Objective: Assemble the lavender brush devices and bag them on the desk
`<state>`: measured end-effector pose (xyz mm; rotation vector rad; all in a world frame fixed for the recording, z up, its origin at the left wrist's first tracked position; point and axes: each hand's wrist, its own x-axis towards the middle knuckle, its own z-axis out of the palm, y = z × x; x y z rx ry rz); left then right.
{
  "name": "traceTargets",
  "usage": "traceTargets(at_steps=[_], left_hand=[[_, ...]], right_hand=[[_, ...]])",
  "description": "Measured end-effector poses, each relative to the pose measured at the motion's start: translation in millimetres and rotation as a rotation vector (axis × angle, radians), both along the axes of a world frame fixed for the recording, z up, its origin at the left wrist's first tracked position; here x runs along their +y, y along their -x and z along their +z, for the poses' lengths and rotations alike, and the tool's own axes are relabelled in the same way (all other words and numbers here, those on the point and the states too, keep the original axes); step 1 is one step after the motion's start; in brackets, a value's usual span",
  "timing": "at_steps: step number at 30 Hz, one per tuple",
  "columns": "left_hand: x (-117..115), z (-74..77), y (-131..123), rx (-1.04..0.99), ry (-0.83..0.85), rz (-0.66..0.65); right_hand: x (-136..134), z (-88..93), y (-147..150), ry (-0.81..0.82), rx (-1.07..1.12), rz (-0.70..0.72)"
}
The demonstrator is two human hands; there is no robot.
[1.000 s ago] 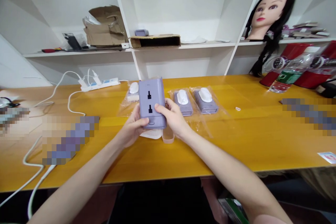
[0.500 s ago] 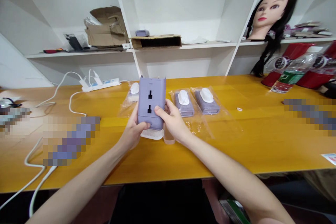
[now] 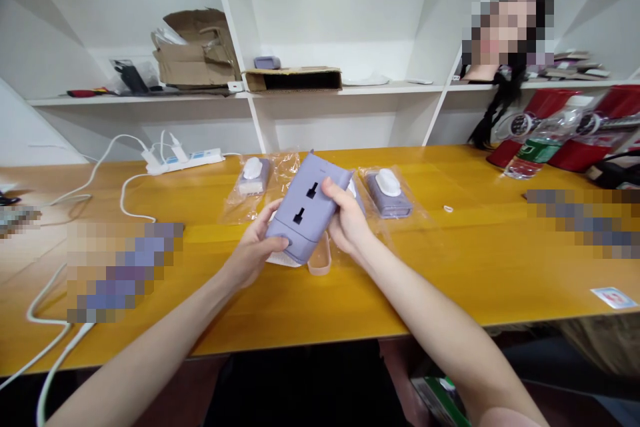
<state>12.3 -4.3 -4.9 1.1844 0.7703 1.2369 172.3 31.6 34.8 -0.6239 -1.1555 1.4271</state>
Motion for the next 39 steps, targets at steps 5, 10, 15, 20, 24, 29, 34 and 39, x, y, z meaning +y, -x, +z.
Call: traceTargets(at_steps=[5, 10, 15, 20, 24, 29, 34, 39], left_hand=[[-5, -2.0, -13, 0.288, -0.271, 0.312], [-7, -2.6, -23, 0.636, -0.447, 0.484], [-2, -2.4, -26, 0.611, -0.374, 0.503], [2, -6.5, -24, 0.615, -0.428, 0.492], [3, -11.5, -23, 0.592, -0.491, 0.488], [6, -12.4, -13, 0.512, -0.361, 0.402], [9, 1.4, 9, 0.008, 0.064, -0.044], [11, 9.9, 17, -0.201, 0.15, -0.056]], right_hand=[[-5, -2.0, 8, -0.053, -0.01, -0.209], [-12, -7.6, 22, -0.092, -0.003, -0.211], [-17, -7.5, 33, -0.156, -0.075, -0.287], [-21, 1.1, 32, -0.238, -0.245, -0.366], [-20, 4.7, 27, -0.27, -0.255, -0.348], [-9, 10.9, 26, -0.241, -0.351, -0.267], [8, 20.8, 19, -0.176, -0.371, -0.051], [3, 17.4, 13, -0.085, -0.261, 0.056]])
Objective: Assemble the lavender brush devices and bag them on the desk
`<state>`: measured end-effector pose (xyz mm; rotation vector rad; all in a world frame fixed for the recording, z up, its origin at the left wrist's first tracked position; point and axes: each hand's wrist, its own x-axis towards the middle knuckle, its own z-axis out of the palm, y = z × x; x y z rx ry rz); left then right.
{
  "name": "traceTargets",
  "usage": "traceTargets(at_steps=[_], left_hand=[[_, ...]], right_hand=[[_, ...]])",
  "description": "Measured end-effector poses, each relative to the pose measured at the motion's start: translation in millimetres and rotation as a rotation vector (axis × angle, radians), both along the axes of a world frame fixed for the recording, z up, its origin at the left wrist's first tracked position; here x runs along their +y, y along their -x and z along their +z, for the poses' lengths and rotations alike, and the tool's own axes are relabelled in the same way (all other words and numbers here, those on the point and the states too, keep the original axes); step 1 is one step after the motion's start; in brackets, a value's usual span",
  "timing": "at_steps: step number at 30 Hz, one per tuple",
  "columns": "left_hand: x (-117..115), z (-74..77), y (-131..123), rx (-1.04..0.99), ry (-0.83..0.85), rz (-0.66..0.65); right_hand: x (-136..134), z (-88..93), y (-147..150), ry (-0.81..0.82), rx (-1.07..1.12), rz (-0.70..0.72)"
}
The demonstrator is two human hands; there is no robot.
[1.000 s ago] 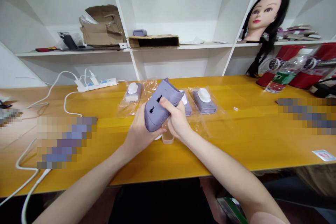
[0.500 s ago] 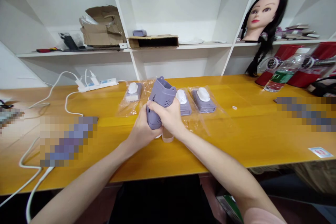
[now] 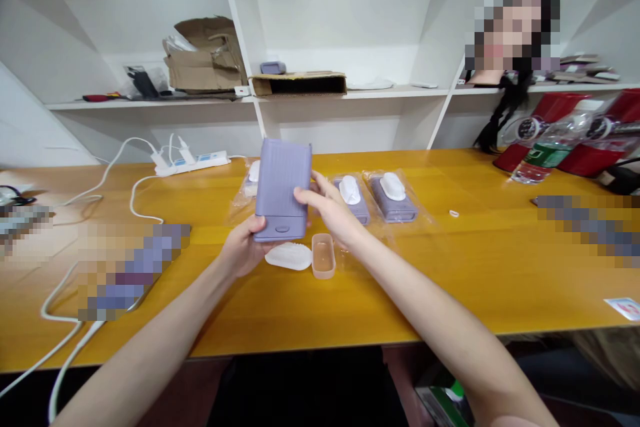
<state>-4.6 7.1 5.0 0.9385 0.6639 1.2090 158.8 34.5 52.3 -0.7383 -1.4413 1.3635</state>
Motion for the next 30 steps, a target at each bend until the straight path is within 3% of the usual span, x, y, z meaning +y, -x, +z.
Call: traceTargets(at_steps=[4, 10, 18, 30], left_hand=[[1, 0.0, -3, -0.001, -0.029, 0.101], [-2, -2.1, -9, 0.016, -0.066, 0.14], [-1, -1.0, -10, 0.235, -0.211, 0.268], [-4, -1.6, -13, 0.361, -0.283, 0.284]], right_hand=[[-12, -13.4, 5, -0.034, -0.029, 0.084], [-16, -30.3, 9, -0.013, -0.039, 0.036], [-10, -33.9, 6, 0.105, 0.012, -0.016], [-10, -38.5, 10, -0.049, -0.09, -0.177]])
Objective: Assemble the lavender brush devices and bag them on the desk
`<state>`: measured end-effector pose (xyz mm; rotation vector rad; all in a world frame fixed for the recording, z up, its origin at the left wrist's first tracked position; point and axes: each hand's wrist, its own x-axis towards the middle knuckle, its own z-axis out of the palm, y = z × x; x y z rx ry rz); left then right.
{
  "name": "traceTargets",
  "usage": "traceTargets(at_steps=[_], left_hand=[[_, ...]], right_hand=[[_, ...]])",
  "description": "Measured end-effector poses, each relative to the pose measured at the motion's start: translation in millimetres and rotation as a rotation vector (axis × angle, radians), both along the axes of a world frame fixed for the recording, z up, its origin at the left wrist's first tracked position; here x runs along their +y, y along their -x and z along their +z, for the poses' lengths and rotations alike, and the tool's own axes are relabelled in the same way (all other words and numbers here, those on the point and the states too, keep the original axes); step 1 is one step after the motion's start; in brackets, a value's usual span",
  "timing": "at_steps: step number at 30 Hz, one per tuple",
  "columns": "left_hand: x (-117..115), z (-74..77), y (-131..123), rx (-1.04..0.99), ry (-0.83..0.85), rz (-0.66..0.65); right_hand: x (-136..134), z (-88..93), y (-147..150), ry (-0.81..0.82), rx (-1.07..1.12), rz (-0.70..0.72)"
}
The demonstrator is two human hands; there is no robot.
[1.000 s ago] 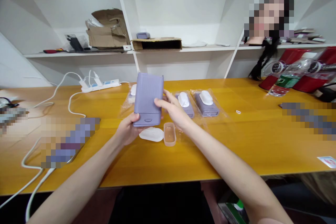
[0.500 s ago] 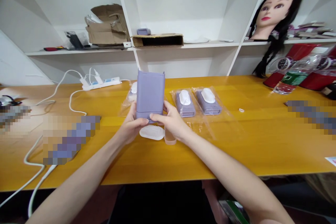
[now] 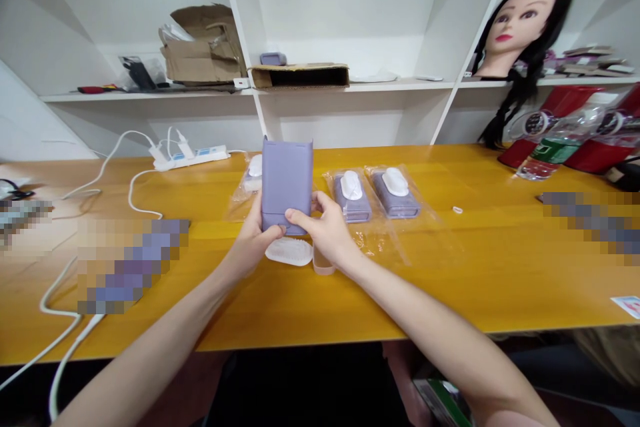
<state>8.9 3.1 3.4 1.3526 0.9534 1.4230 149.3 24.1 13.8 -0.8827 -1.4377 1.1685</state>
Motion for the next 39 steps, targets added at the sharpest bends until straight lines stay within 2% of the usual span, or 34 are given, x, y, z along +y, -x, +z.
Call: traceTargets(at_steps=[4, 10, 14, 18, 21, 26, 29, 34, 39], left_hand=[[-1, -0.7, -1, 0.002, -0.028, -0.018], [2, 1.1, 5, 0.003, -0.03, -0.056], [1, 2.2, 8, 0.003, 0.029, -0.165], [-2, -4.4, 1, -0.039, 0.131, -0.157], [-2, -8.1, -2, -0.063, 0.257, -0.147], [0, -3.4, 3, 0.04, 0.396, -0.308], [-3, -0.5, 3, 0.022, 0.359, -0.279], [-9, 0.7, -3, 0.017, 0.252, -0.242], [-11, 3.5, -4, 0.109, 0.204, -0.216]], right_hand=[[2, -0.1, -2, -0.069, -0.123, -0.035], [6, 7.4, -10, -0.066, -0.171, 0.047], [8, 20.0, -16, 0.038, 0.057, 0.141], [7, 22.2, -15, 0.114, 0.315, 0.09], [5, 18.1, -12, 0.1, 0.373, 0.035], [1, 17.5, -11, 0.058, 0.349, 0.089], [-2, 20.8, -11, 0.023, 0.349, 0.102], [-7, 24.5, -8, -0.032, 0.355, -0.009], [-6, 27.8, -11, 0.018, 0.36, 0.042]])
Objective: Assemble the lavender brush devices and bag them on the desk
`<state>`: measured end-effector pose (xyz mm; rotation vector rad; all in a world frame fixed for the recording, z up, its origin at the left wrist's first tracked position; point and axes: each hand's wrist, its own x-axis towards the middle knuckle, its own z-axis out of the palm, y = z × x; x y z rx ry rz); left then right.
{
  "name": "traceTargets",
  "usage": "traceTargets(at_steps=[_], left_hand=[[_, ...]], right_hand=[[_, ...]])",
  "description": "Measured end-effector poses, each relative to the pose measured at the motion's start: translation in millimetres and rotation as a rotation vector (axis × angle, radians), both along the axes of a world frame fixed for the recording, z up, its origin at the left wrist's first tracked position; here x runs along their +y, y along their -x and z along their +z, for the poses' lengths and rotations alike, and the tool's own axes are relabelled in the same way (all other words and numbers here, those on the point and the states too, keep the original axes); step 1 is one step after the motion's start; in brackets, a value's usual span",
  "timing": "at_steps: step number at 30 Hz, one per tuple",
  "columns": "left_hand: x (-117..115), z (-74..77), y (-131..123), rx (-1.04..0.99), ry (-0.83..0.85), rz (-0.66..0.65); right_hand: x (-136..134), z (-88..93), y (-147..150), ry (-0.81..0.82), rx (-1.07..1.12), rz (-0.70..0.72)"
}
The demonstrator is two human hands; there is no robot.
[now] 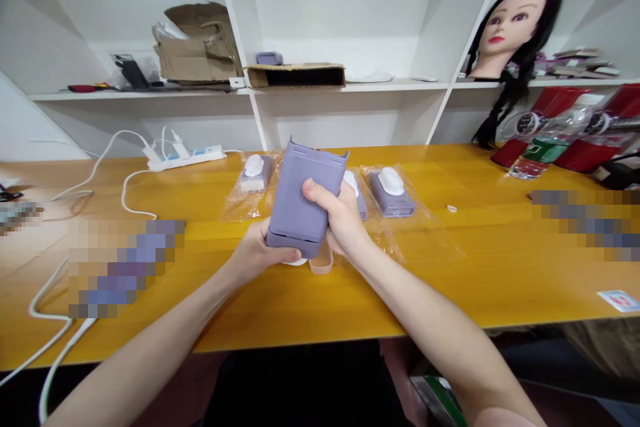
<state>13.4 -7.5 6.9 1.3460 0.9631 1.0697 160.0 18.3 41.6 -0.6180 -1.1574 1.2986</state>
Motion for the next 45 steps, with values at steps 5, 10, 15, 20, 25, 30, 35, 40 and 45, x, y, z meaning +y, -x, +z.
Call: traceTargets(at_steps=[5, 10, 15, 20, 25, 30, 35, 40, 45], left_hand=[[2, 0.2, 1, 0.042, -0.008, -0.038], [1, -2.6, 2, 0.09, -0.124, -0.063], [4, -6.5, 3, 0.161, -0.22, -0.049], [10, -5.7, 1, 0.04, -0.027, 0.01], [11, -4.8, 3, 0.028, 0.007, -0.008], [12, -4.3, 5, 0.0, 0.031, -0.05], [11, -6.3, 6, 0.025, 0.011, -0.04], [12, -9.0, 6, 0.056, -0.033, -0.019], [12, -8.3, 6, 0.043, -0.03, -0.013]], right_hand=[[0, 4.6, -2, 0.018, 0.003, 0.027], [2, 12.2, -5, 0.076, -0.011, 0.026], [12, 16.7, -9, 0.247, 0.047, 0.039], [20, 9.3, -7, 0.151, 0.021, -0.036], [24, 1.6, -8, 0.124, 0.071, 0.012], [23, 1.9, -10, 0.066, 0.066, -0.007], [21, 4.7, -14, 0.035, 0.053, -0.016], [23, 4.4, -17, 0.036, 0.089, -0.021], [23, 2.1, -16, 0.028, 0.075, -0.027]])
